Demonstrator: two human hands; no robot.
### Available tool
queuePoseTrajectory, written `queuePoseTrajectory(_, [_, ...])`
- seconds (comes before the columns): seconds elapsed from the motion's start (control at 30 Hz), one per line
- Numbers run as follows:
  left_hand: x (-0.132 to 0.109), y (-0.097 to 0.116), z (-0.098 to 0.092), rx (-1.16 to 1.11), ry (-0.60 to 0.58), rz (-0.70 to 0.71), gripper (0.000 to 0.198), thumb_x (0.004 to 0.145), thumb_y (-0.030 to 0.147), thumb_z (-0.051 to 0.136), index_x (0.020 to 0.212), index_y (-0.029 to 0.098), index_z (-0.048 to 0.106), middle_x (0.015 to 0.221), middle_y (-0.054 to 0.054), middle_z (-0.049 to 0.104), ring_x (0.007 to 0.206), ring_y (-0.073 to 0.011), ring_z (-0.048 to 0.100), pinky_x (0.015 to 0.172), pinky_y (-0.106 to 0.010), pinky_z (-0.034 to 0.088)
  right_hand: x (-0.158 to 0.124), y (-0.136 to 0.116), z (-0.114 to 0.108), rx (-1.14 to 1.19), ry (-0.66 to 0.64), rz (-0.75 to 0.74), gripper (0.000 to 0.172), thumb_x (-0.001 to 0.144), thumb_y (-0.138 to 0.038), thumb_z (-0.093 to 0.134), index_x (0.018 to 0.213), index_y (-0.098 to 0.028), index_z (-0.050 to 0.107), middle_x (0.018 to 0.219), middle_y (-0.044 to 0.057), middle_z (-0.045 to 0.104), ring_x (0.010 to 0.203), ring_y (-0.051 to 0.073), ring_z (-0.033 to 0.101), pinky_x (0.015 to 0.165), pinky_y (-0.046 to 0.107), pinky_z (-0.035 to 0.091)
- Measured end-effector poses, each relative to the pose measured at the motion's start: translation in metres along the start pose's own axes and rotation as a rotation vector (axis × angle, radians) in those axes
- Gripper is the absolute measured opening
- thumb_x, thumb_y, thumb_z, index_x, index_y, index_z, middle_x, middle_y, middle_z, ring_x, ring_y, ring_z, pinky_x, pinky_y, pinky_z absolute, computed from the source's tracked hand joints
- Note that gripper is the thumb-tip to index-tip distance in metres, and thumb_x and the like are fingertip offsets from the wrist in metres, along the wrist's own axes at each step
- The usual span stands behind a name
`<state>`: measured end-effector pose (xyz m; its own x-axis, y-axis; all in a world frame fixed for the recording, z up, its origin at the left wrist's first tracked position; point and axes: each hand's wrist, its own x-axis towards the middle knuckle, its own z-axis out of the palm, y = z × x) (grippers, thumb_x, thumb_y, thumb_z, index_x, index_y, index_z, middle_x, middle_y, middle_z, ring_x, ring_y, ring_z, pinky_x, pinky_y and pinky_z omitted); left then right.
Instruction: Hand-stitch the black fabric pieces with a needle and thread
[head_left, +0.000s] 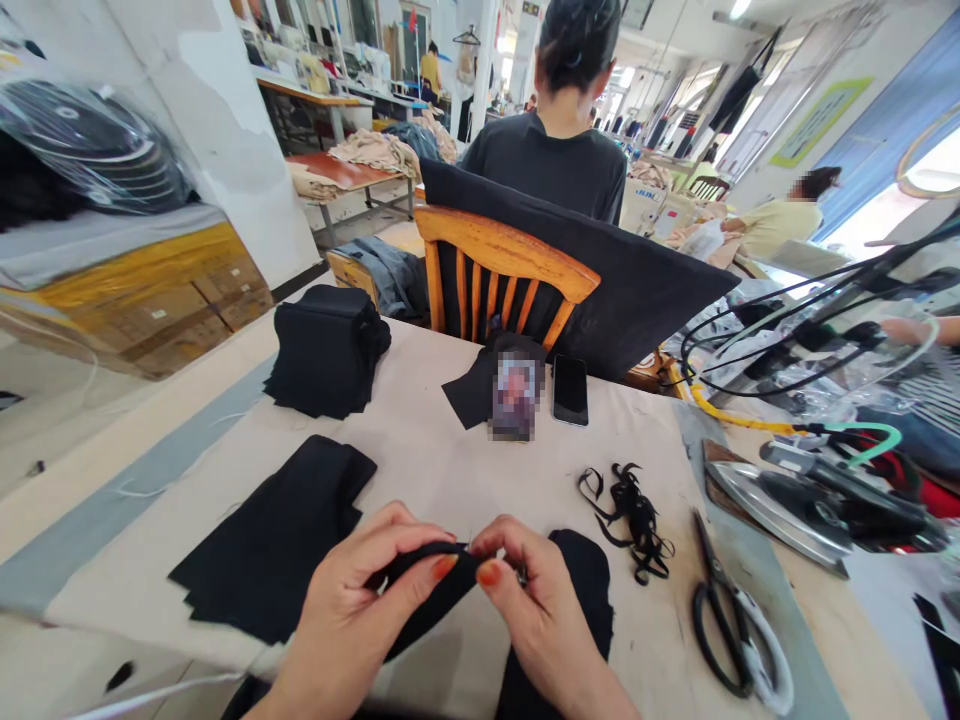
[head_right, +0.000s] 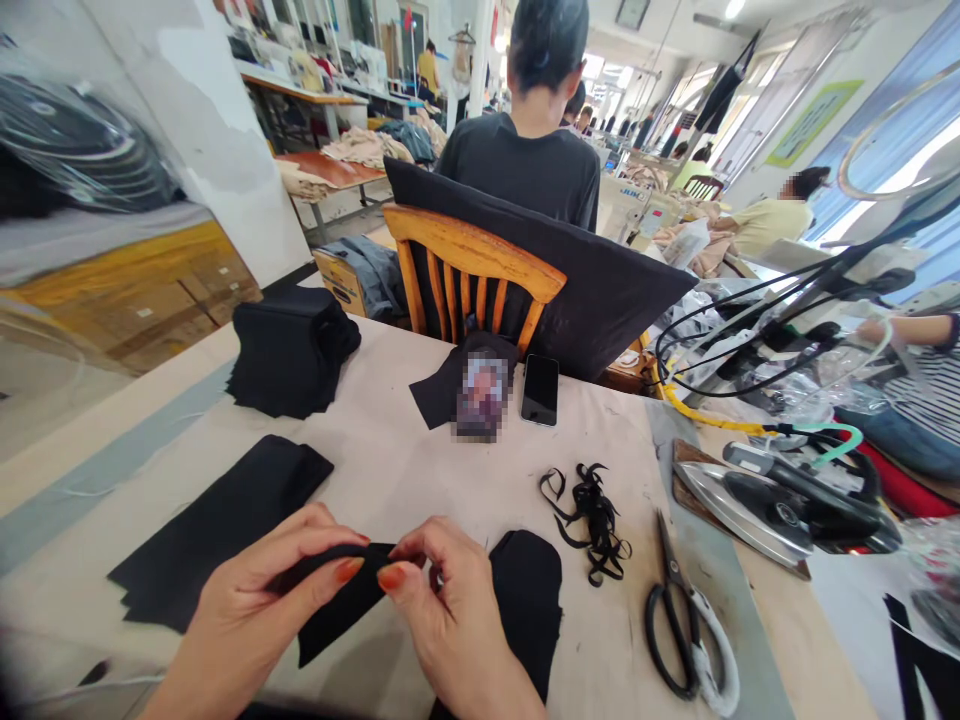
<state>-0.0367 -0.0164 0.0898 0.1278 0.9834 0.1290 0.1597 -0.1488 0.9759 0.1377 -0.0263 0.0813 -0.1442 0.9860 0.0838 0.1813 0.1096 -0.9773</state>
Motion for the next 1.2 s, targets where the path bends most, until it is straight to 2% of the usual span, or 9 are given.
queuePoseTrajectory(0.1, [-0.003, 0.006, -0.001, 0.033, 0.002, 0.054, 0.023, 0.081, 0.013, 0.065, 0.087, 0.033, 0.075, 0.069, 0.005, 0.06, 0.058, -0.0093, 0.057, 0.05, -0.015, 0.043, -0.002, -0.009, -0.01, -0.233, 0.042, -0.149, 0.048, 0.101, -0.047, 0.029, 0.087, -0.02, 0.066, 0.077, 0.003, 0.063, 0.073, 0.016, 0.054, 0.07, 0.031, 0.038])
queuePoseTrajectory(0.23, [-0.005, 0.008, -0.002, 0.072, -0.014, 0.115, 0.027, 0.08, 0.01, 0.065, 0.089, 0.034, 0.074, 0.069, 0.006, 0.059, 0.056, -0.0082, 0.057, 0.048, -0.014, 0.044, 0.001, -0.024, -0.02, -0.521, 0.072, -0.36, 0.028, 0.097, -0.026, 0.049, 0.076, -0.019, 0.066, 0.063, 0.001, 0.06, 0.06, 0.014, 0.048, 0.063, 0.03, 0.033])
queuePoseTrajectory(0.4, [-0.004, 0.009, -0.003, 0.118, -0.017, 0.149, 0.027, 0.08, 0.01, 0.064, 0.088, 0.033, 0.074, 0.067, 0.006, 0.059, 0.055, -0.0083, 0.057, 0.049, -0.014, 0.045, 0.005, -0.036, -0.025, -0.701, 0.135, -0.526, 0.024, 0.093, -0.026, 0.059, 0.072, -0.017, 0.067, 0.055, 0.001, 0.056, 0.057, 0.014, 0.045, 0.056, 0.029, 0.029])
queuePoseTrajectory(0.7, [-0.002, 0.01, -0.002, 0.128, -0.007, 0.127, 0.023, 0.078, 0.012, 0.067, 0.084, 0.033, 0.074, 0.065, 0.005, 0.06, 0.054, -0.0095, 0.058, 0.048, -0.015, 0.045, 0.01, -0.042, -0.026, -0.826, 0.082, -0.587, 0.035, 0.093, -0.029, 0.057, 0.062, -0.017, 0.062, 0.052, 0.001, 0.053, 0.055, 0.014, 0.042, 0.053, 0.03, 0.029])
queuePoseTrajectory(1.0, [0.0, 0.009, -0.001, 0.132, -0.017, 0.117, 0.021, 0.079, 0.014, 0.067, 0.083, 0.033, 0.074, 0.064, 0.005, 0.058, 0.053, -0.01, 0.057, 0.047, -0.015, 0.044, 0.012, -0.043, -0.027, -0.909, 0.067, -0.602, 0.039, 0.094, -0.031, 0.057, 0.058, -0.017, 0.059, 0.052, 0.0, 0.053, 0.055, 0.013, 0.042, 0.054, 0.032, 0.027])
queuePoseTrajectory(1.2, [-0.001, 0.008, -0.002, 0.159, -0.04, 0.122, 0.017, 0.08, 0.015, 0.065, 0.08, 0.03, 0.074, 0.062, 0.005, 0.057, 0.053, -0.0105, 0.056, 0.047, -0.017, 0.044, 0.015, -0.049, -0.032, -1.028, 0.039, -0.677, 0.037, 0.094, -0.032, 0.057, 0.06, -0.019, 0.057, 0.053, -0.002, 0.053, 0.057, 0.014, 0.042, 0.055, 0.033, 0.025])
